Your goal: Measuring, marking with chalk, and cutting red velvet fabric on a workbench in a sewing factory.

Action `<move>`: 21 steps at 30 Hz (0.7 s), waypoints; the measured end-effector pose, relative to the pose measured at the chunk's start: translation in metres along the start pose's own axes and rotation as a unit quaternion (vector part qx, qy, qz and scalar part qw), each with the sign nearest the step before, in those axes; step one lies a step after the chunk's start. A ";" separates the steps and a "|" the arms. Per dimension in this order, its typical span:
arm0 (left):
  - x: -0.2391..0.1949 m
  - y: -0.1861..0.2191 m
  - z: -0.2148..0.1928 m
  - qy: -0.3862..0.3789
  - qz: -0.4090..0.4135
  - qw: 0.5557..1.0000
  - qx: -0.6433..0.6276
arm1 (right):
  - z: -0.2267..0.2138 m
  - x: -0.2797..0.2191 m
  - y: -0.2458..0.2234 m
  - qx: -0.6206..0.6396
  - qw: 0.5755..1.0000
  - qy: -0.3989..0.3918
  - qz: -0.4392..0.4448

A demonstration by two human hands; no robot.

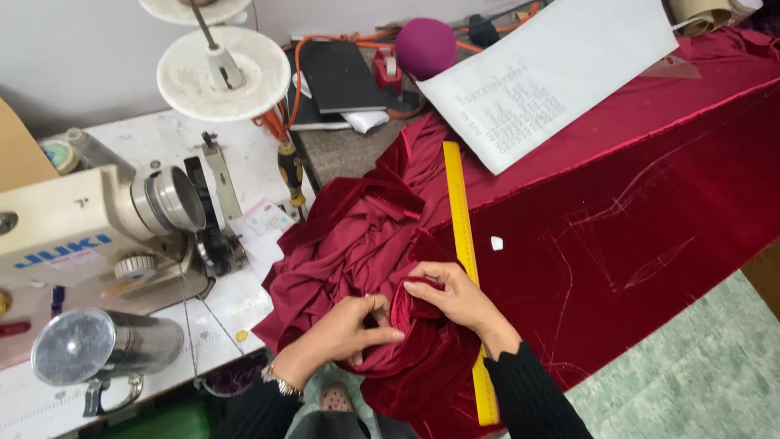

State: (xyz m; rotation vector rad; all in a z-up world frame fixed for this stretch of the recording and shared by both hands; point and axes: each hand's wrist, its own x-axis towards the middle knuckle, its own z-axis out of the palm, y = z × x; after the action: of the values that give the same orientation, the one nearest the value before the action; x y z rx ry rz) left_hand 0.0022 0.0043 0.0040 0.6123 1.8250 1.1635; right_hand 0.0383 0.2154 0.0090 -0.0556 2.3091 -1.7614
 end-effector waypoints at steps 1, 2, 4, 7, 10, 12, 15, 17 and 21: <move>0.007 -0.014 0.002 -0.002 -0.003 1.000 -0.003 | 0.001 0.004 0.008 0.001 1.000 -0.001 0.005; 0.014 -0.029 0.004 0.009 0.018 1.000 -0.023 | 0.001 0.007 0.018 0.026 1.000 0.011 -0.007; 0.018 -0.046 0.009 0.013 0.031 0.998 -0.051 | 0.004 0.004 0.025 0.054 0.998 0.022 -0.005; 0.016 -0.050 0.001 0.051 0.075 0.995 -0.047 | 0.006 0.003 0.020 0.083 0.996 0.044 -0.006; 0.014 -0.049 -0.006 0.103 0.098 0.990 0.004 | 0.007 0.004 0.022 0.118 0.992 0.045 0.027; 0.014 -0.042 -0.006 0.081 0.116 0.980 -0.137 | 0.006 0.005 0.021 0.103 0.993 0.034 0.041; 0.012 -0.036 -0.002 0.083 0.131 0.952 -0.263 | 0.003 0.005 0.019 0.063 0.996 0.011 0.054; 0.026 -0.059 0.004 0.088 0.123 0.944 -0.294 | 0.005 0.004 0.012 0.045 0.997 0.001 0.056; 0.030 -0.053 0.011 0.116 0.078 0.932 -0.336 | 0.000 0.004 0.030 -0.025 0.999 0.004 -0.022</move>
State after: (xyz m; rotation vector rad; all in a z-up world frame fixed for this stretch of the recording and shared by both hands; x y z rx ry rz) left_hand -0.0012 0.0083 -0.0577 0.2239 1.4318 1.9114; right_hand 0.0380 0.2231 -0.0203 -0.1091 2.3752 -1.7255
